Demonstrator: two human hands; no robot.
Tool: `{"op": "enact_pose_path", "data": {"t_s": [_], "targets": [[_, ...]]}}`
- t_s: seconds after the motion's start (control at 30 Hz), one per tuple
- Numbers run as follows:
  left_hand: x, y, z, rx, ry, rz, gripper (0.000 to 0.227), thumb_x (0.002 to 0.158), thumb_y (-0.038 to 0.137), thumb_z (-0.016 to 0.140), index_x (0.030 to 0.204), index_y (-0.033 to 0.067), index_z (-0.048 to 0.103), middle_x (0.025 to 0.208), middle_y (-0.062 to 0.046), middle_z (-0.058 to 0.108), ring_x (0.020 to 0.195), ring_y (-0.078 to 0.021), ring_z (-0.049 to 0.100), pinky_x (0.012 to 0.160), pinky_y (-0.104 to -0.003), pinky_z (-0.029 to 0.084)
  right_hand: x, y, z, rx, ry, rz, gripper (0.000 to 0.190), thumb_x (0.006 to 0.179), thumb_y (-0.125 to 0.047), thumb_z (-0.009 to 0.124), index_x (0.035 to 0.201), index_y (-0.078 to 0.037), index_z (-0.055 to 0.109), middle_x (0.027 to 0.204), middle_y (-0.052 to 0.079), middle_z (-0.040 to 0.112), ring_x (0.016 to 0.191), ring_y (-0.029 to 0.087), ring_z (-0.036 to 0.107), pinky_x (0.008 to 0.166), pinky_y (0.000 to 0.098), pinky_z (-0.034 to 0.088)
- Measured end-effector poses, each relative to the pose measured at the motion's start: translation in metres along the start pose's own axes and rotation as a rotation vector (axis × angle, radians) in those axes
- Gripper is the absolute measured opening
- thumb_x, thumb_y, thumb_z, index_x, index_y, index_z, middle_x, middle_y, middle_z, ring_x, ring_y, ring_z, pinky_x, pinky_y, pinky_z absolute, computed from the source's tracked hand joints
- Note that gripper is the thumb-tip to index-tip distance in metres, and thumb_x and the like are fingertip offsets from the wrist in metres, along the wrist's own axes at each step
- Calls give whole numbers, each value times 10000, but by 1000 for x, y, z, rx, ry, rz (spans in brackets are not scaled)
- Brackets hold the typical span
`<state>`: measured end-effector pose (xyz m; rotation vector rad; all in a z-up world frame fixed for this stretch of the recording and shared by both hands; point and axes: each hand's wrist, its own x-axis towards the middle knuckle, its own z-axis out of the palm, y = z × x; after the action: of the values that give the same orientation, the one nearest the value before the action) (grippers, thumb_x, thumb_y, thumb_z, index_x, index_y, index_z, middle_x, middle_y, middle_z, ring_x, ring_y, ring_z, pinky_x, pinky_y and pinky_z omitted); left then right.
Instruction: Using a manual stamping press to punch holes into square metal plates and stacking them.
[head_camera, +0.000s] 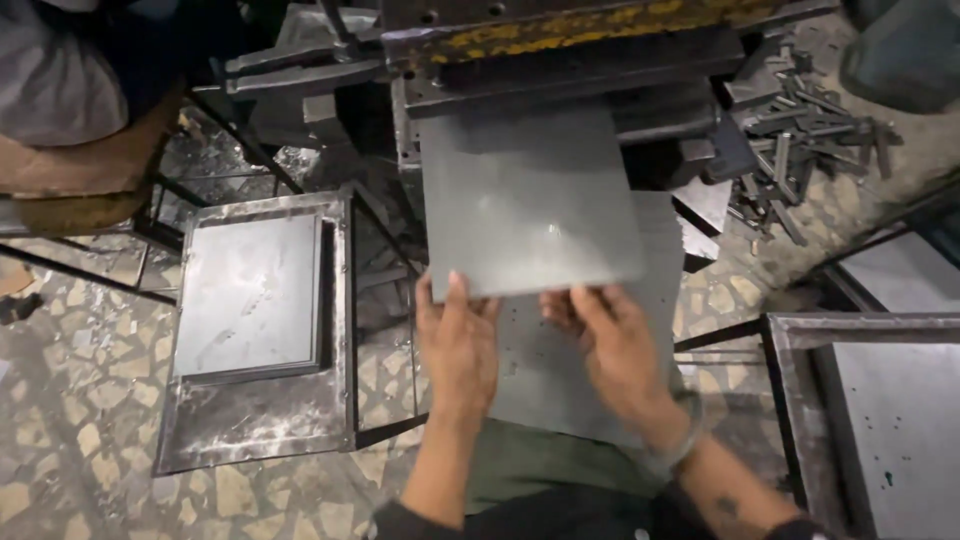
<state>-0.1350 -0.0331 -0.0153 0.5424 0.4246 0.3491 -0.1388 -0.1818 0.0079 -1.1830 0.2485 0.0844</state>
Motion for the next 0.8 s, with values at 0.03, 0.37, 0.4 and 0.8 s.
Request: {"op": "enact_pose_path", "data": {"t_s": [0.03,0.37,0.4,0.8], "targets": [[7,4,16,79,9,-52,448,984,153,632,1400,59,497,1346,-229,546,1154,-388,655,1014,-538,583,7,-13,5,43,16,-23,228,1017,-103,598,1099,104,643,1043,272,742,962,368,765,905,521,615],[99,12,76,191,-114,-228,845,962,62,677,1596,-46,128,1546,-411,170,1035,-509,702,915,-555,636,130,-36,21,144,97,-21,182,987,-103,685,1035,10,551,948,196,736,856,303,765,801,423,646],[109,8,71,191,-120,-229,845,962,62,677,1596,-46,128,1546,-411,170,1035,-509,702,915,-555,636,141,-37,22,145,99,-26,182,987,-103,685,1035,10,551,948,196,736,856,303,765,801,423,646],[126,-4,70,298,-157,-26,359,1017,45,572,1248,-225,519,1090,-387,601,972,-505,736,872,-519,659,181,-31,18,112,129,31,212,969,-66,675,1117,49,575,896,224,747,727,302,783,615,337,640]]}}
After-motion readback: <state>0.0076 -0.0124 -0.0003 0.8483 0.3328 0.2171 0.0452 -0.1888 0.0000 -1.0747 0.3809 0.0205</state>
